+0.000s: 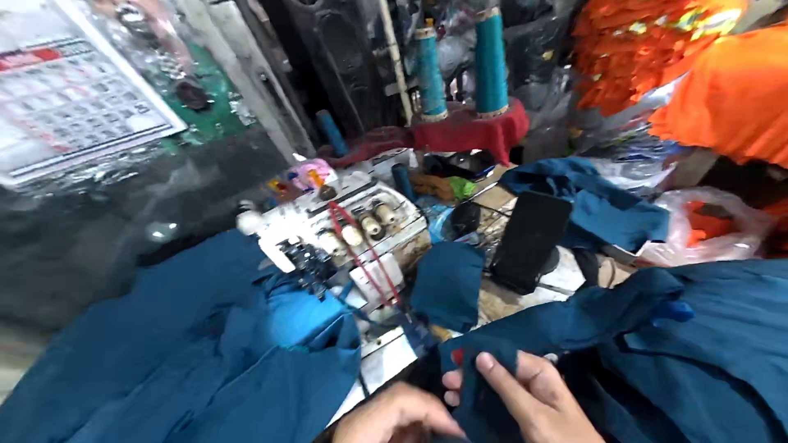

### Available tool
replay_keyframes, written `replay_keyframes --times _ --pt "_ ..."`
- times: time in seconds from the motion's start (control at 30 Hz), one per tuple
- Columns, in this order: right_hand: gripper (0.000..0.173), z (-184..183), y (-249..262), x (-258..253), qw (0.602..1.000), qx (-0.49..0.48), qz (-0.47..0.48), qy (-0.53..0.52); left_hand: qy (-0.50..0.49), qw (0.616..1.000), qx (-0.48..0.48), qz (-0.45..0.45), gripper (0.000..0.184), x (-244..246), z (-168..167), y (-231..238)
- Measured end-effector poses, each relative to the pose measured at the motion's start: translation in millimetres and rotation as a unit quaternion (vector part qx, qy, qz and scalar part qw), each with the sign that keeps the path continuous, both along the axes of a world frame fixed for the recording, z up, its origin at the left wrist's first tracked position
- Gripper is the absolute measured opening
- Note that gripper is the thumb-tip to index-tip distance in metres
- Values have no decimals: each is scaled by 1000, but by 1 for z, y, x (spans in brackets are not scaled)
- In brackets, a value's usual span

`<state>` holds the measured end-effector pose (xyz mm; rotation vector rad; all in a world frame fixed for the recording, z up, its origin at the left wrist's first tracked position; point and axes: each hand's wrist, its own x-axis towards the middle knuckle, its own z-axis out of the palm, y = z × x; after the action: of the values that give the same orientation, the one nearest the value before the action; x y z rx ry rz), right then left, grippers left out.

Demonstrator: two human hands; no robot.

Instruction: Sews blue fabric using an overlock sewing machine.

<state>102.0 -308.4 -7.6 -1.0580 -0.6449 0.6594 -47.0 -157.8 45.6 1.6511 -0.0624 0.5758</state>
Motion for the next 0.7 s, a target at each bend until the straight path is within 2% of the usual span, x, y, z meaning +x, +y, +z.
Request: replay_keyframes --times 0.07,0.2,0.4,0.7 --pt "22 3 15 -17 999 1 16 -45 16 999 15 27 15 -7 -15 6" --pt "30 5 28 -33 996 -3 48 -70 -13 999 -15 51 16 -28 -15 4" --pt "27 -6 43 -48 993 -3 0 -116 34 978 -30 203 10 -16 -36 1" --pt "35 -15 35 -39 992 -5 67 -110 76 969 -49 231 12 -13 -39 3"
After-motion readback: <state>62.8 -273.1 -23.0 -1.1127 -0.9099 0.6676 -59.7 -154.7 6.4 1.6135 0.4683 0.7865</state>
